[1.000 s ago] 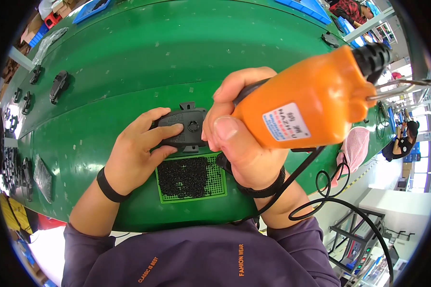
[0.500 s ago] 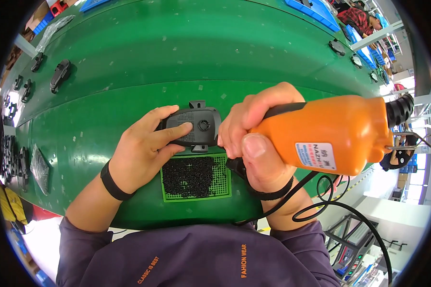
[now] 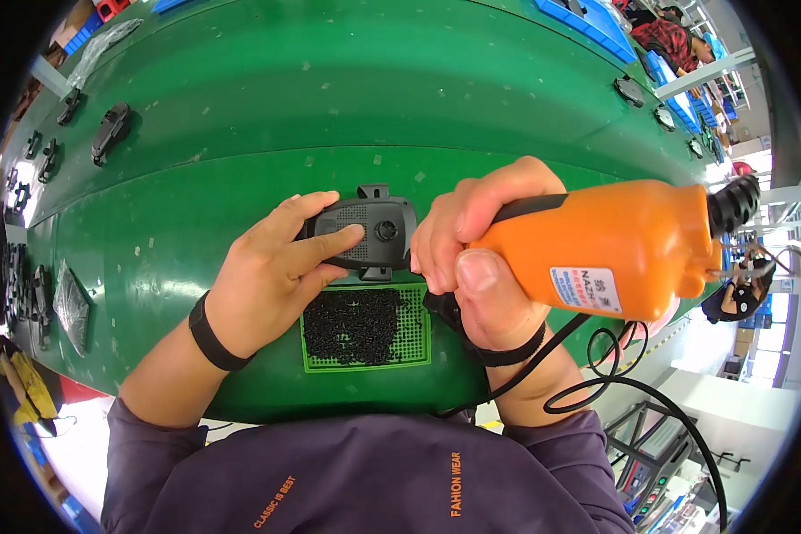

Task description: The person assembles a phone holder by placing a screw into the housing by hand and driving it with a power screwdriver. They repeat this process for a second screw before placing the finished component on the workbench and starting a new one.

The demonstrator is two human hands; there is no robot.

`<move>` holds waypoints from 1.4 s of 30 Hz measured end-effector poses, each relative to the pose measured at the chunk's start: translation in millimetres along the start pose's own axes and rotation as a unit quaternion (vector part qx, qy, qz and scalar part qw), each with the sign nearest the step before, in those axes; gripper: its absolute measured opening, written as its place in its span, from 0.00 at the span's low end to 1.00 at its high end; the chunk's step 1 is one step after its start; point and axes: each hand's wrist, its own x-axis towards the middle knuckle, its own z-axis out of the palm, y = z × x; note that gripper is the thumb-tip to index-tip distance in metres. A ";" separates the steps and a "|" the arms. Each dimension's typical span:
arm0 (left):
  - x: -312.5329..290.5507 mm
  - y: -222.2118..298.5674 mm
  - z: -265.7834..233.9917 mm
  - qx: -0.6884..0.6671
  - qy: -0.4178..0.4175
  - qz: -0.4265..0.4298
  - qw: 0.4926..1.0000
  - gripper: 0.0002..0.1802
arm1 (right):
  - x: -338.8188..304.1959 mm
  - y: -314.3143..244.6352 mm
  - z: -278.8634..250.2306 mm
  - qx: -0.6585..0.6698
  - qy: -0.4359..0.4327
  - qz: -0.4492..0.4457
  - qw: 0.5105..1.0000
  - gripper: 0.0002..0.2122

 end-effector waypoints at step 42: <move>-1.4 29.0 -11.1 -0.100 0.019 0.030 0.994 0.08 | 19.9 -37.4 31.1 0.002 -0.135 -0.047 0.990 0.18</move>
